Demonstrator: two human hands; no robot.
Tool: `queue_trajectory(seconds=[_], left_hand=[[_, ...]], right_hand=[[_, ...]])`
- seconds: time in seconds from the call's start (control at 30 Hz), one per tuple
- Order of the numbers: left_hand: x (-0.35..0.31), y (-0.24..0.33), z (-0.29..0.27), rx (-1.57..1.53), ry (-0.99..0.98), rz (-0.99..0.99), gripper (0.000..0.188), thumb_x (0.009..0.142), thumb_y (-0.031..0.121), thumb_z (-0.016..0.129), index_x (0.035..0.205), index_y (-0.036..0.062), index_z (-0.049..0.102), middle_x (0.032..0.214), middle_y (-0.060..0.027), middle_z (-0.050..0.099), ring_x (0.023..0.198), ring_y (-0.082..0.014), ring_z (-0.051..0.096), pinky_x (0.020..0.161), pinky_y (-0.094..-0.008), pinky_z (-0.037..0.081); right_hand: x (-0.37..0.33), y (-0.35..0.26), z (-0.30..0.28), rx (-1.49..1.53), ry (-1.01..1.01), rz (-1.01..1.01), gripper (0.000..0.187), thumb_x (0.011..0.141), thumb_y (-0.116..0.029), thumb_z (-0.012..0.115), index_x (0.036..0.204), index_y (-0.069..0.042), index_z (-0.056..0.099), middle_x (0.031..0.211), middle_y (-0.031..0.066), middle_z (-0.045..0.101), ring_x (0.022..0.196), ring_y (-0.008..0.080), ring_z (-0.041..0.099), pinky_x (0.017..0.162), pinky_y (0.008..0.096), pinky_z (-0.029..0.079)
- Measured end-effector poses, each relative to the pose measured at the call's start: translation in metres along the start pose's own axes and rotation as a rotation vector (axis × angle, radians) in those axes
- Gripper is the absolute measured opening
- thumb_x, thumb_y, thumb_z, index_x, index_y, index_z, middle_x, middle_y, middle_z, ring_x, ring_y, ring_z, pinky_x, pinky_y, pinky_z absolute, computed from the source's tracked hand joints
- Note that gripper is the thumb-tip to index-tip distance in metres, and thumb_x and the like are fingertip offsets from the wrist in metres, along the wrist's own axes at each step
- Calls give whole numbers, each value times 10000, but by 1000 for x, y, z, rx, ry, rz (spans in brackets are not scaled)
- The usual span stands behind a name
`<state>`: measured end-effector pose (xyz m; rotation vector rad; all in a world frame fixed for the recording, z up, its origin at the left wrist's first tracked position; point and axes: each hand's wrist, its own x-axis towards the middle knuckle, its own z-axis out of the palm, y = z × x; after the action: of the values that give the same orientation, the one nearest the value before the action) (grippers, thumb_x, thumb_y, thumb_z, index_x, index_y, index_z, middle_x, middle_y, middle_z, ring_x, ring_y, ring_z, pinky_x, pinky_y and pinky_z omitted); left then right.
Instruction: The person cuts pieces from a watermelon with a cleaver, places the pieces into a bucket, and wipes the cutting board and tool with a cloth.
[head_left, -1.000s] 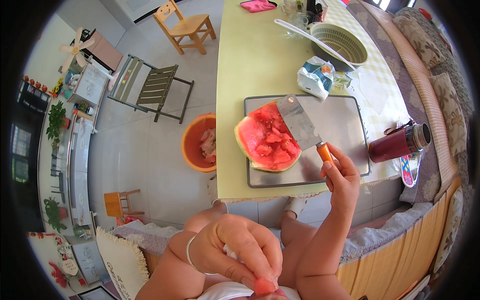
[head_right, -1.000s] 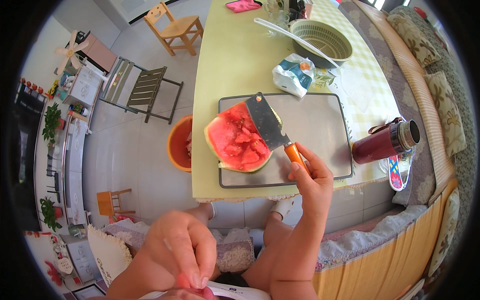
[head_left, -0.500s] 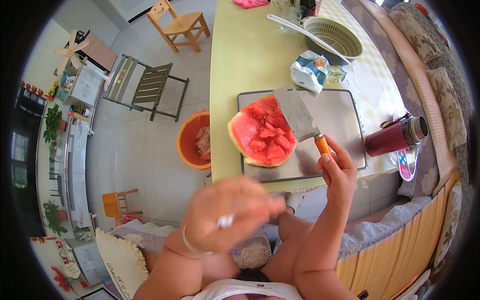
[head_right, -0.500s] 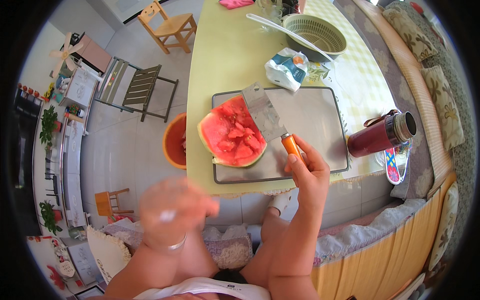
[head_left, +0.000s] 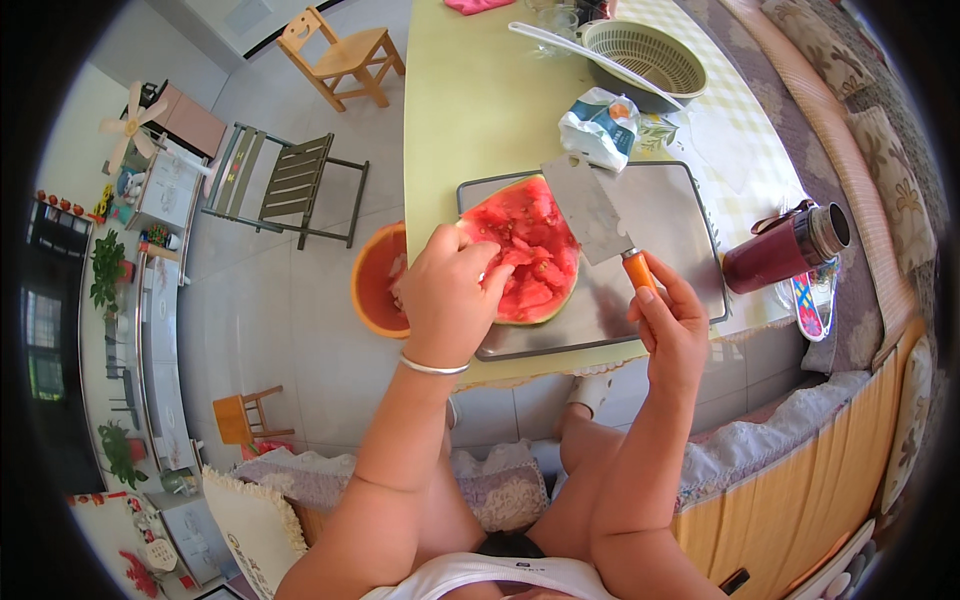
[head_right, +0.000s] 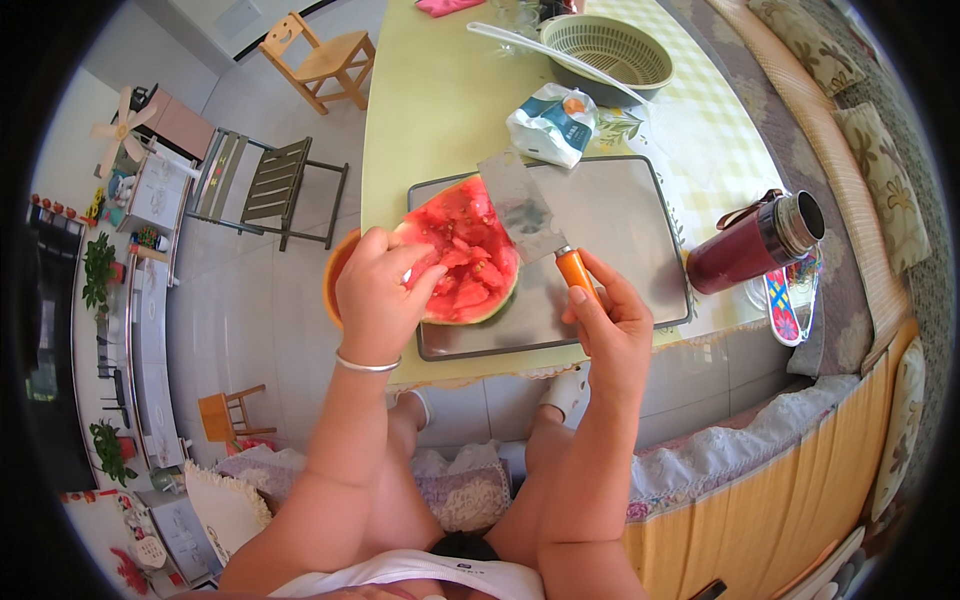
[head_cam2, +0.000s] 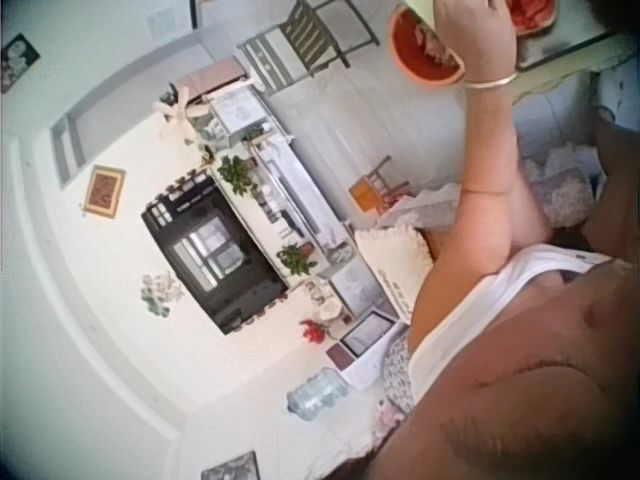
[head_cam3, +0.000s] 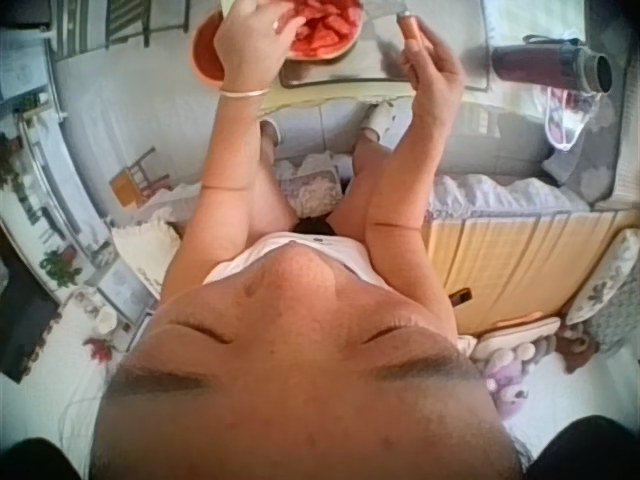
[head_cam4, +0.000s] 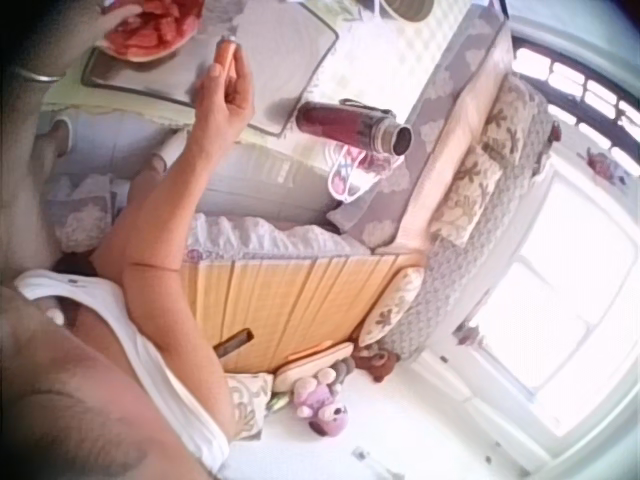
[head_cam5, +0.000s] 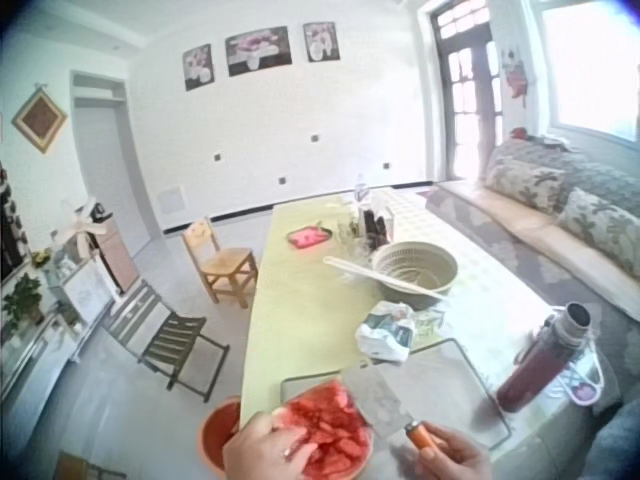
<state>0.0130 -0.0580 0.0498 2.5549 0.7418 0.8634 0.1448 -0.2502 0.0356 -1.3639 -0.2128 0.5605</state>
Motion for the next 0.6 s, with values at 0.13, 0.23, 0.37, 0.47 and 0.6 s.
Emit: queue_trajectory(seconds=[0.13, 0.23, 0.37, 0.47, 0.6], left_hand=[[5, 7, 11, 67, -104, -45, 236, 652, 151, 817, 846, 75, 705, 852, -58, 565, 742, -243, 591, 626, -366, 479], [4, 5, 17, 120, -137, -33, 217, 665, 137, 803, 845, 79, 698, 862, -55, 567, 742, -243, 595, 625, -368, 484], [4, 1, 21, 144, -100, -21, 177, 686, 117, 779, 837, 81, 695, 868, -54, 573, 738, -244, 598, 626, -367, 489], [3, -2, 24, 100, -79, -50, 157, 699, 100, 763, 839, 77, 695, 873, -57, 579, 731, -240, 596, 626, -360, 490], [3, -5, 16, -18, -74, -103, 136, 714, 80, 752, 839, 66, 700, 860, -63, 583, 723, -226, 592, 623, -338, 483]], right_hand=[[1, 0, -3, 3, 17, 0, 384, 887, -73, 642, 1267, -23, 610, 674, -7, 595, 479, -7, 356, 430, 167, 227], [4, 3, -7, 18, 42, -5, 390, 883, -95, 657, 1265, -30, 614, 672, -8, 593, 482, -6, 361, 431, 167, 232], [3, 0, -6, 25, 41, 0, 395, 880, -113, 670, 1263, -36, 618, 670, -8, 593, 490, -6, 369, 434, 165, 237], [3, 1, -8, 23, 33, -2, 396, 879, -114, 672, 1263, -38, 619, 670, -7, 594, 494, -6, 377, 436, 163, 242], [4, 0, -7, 31, 52, 2, 394, 876, -106, 669, 1260, -33, 619, 672, -4, 596, 493, -6, 386, 433, 162, 242]])
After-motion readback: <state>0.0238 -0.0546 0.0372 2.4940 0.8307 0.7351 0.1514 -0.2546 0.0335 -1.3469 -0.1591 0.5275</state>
